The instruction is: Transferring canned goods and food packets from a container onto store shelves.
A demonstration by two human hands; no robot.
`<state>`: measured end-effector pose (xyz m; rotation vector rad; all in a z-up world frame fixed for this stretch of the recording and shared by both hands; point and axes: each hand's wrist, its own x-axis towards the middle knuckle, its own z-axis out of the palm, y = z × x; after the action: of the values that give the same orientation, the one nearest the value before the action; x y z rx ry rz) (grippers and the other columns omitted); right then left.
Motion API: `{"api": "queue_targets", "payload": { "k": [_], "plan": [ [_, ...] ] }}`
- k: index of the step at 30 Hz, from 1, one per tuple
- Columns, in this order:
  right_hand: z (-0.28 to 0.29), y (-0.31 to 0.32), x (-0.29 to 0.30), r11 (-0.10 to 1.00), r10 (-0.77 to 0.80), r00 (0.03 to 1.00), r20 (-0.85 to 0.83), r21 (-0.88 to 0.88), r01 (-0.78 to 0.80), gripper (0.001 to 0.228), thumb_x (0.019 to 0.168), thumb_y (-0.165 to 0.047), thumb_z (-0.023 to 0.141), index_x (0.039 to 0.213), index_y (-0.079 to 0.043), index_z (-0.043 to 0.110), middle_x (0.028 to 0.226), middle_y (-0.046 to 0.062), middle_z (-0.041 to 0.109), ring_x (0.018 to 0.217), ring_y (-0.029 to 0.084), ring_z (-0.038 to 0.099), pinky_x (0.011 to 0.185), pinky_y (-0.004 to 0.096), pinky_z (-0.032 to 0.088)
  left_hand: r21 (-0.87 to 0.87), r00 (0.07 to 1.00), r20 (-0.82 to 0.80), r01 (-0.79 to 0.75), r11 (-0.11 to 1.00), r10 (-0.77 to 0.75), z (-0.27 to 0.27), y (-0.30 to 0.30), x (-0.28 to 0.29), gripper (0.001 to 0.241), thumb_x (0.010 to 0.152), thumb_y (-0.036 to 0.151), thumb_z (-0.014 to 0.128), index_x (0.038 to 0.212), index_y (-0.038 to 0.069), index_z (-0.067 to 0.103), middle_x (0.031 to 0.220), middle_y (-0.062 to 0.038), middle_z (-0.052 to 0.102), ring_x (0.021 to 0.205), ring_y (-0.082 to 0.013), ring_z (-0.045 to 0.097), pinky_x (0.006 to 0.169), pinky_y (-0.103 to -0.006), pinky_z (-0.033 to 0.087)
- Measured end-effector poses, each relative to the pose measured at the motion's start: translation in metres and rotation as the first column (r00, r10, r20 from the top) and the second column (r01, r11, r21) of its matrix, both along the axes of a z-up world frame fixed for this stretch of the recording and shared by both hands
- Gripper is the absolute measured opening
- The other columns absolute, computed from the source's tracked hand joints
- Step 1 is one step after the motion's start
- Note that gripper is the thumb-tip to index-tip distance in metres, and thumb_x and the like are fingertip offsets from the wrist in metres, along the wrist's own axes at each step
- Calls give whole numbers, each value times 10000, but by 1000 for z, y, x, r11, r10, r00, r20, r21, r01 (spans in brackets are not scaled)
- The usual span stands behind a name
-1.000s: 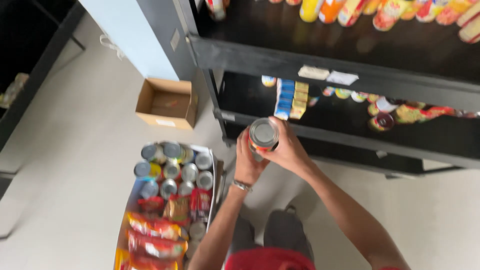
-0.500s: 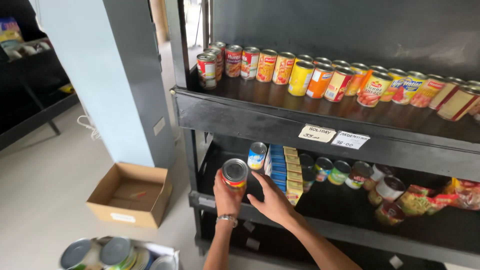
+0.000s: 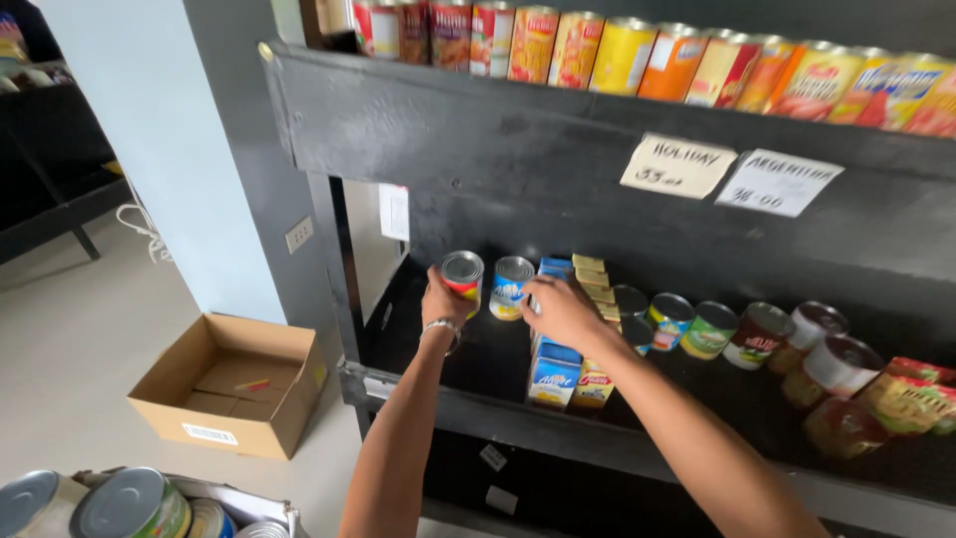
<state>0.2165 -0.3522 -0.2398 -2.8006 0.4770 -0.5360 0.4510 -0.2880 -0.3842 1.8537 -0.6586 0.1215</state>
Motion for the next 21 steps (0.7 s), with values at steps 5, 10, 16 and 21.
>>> {"api": "queue_targets", "payload": {
  "k": [5, 10, 16, 21],
  "plan": [
    [-13, -30, 49, 986, -11, 977, -213, -166, -26, 323, 906, -143, 591, 1209, -77, 680, 1273, 104, 680, 1257, 276, 601, 1209, 640, 150, 97, 998, -56, 27, 995, -21, -13, -25, 6, 1112, 502, 122, 980, 1428, 134, 366, 1325, -224, 568, 1198, -431, 596, 997, -455, 527],
    [-62, -84, 99, 962, -72, 887, -456, -268, -60, 386, 883, -41, 539, 1247, -30, 667, 1390, 149, 624, 1390, 264, 520, 1268, 591, 138, 53, 998, -32, 60, 997, -58, -49, -60, 29, 1116, 526, 117, 978, 1449, 115, 351, 1342, -230, 573, 1219, -429, 595, 996, -451, 539],
    [-98, -106, 115, 942, -50, 851, -523, -308, -134, 596, 826, -158, 633, 1378, 33, 512, 1486, 206, 461, 1419, 307, 405, 1195, 581, 152, 196, 985, -174, 35, 980, -1, -49, -74, 35, 1215, 617, 204, 954, 1563, 80, 202, 1336, -257, 566, 1166, -433, 619, 968, -479, 535],
    [-65, -52, 68, 997, 61, 965, -256, -27, -70, 522, 919, -131, 593, 1435, -53, 563, 1380, 218, 606, 1278, 385, 565, 1140, 509, 370, -19, 990, 15, -142, 990, 142, -84, -47, 8, 1147, 477, 171, 986, 1401, -14, 332, 1250, -264, 611, 1129, -463, 581, 979, -500, 488]
  ]
}}
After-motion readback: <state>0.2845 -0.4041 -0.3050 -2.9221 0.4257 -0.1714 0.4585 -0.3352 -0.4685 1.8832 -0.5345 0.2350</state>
